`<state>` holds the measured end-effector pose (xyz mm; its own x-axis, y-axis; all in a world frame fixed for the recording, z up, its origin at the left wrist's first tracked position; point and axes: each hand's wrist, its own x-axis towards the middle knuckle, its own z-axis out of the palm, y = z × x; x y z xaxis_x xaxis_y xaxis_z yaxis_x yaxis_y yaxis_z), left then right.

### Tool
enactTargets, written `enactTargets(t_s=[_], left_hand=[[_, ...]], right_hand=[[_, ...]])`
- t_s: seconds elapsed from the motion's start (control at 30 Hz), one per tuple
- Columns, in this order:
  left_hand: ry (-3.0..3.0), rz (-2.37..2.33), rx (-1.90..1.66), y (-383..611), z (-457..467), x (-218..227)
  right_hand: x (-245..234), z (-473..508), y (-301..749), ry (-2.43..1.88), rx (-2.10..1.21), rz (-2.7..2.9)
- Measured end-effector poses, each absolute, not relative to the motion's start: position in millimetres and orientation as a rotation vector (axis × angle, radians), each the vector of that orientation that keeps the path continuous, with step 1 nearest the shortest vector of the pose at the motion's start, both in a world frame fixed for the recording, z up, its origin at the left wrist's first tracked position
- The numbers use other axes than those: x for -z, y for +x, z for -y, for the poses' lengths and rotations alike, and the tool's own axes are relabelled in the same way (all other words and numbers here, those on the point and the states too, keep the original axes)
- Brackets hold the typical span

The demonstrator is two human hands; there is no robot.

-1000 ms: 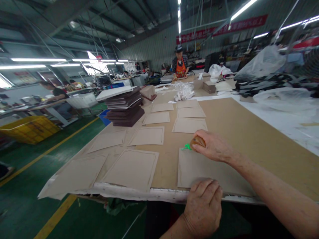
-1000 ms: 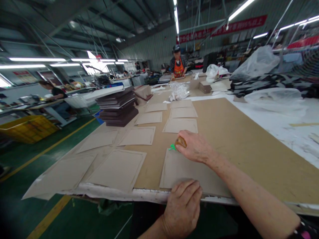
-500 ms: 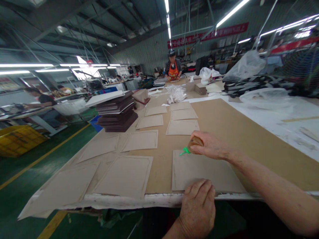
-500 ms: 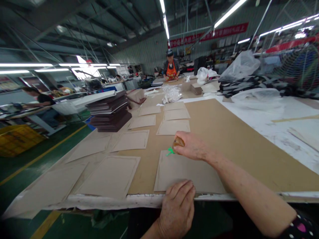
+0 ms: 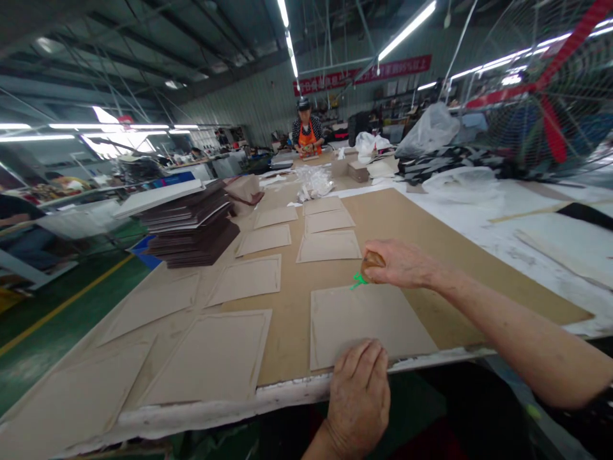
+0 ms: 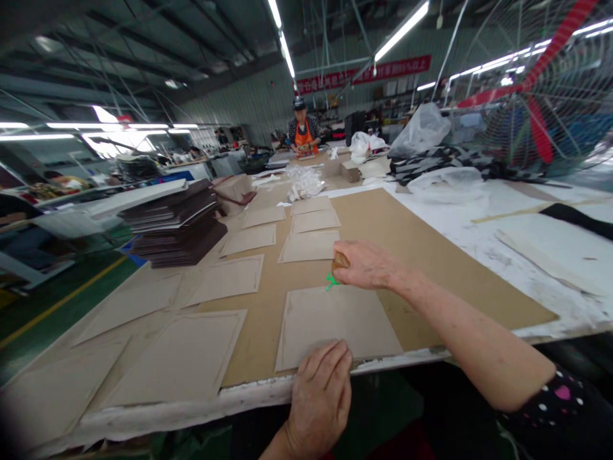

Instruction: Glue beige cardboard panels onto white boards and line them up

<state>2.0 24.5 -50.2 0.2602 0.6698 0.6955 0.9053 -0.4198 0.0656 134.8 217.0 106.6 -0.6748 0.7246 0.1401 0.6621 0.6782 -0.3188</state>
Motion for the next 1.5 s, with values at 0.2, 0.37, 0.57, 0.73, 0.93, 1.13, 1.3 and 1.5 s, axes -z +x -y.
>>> enactTargets(t_s=[0.2,0.37,0.57,0.73,0.93,1.13,1.3,1.5], left_hand=[[-2.214,1.443,0.953,2,-25,51],[-2.218,1.455,0.953,2,-25,52],[-2.229,1.456,0.949,1,-25,51],[-2.218,1.452,0.954,1,-25,49],[-2.213,1.449,0.999,2,-26,47],[-2.216,1.453,1.002,3,-27,44],[-2.232,1.448,0.991,2,-27,44],[-2.255,1.435,0.993,1,-28,45]], right_hand=[[-107,-223,196,-1.361,-0.315,2.595],[-105,-225,217,-1.445,-0.355,2.536],[-99,-218,178,-1.308,-0.403,2.515],[-94,-216,153,-1.170,-0.514,2.505],[-99,-223,196,-1.286,-0.560,2.430],[-101,-221,227,-1.390,-0.541,2.404],[-101,-220,232,-1.408,-0.503,2.403],[-102,-214,234,-1.384,-0.492,2.393]])
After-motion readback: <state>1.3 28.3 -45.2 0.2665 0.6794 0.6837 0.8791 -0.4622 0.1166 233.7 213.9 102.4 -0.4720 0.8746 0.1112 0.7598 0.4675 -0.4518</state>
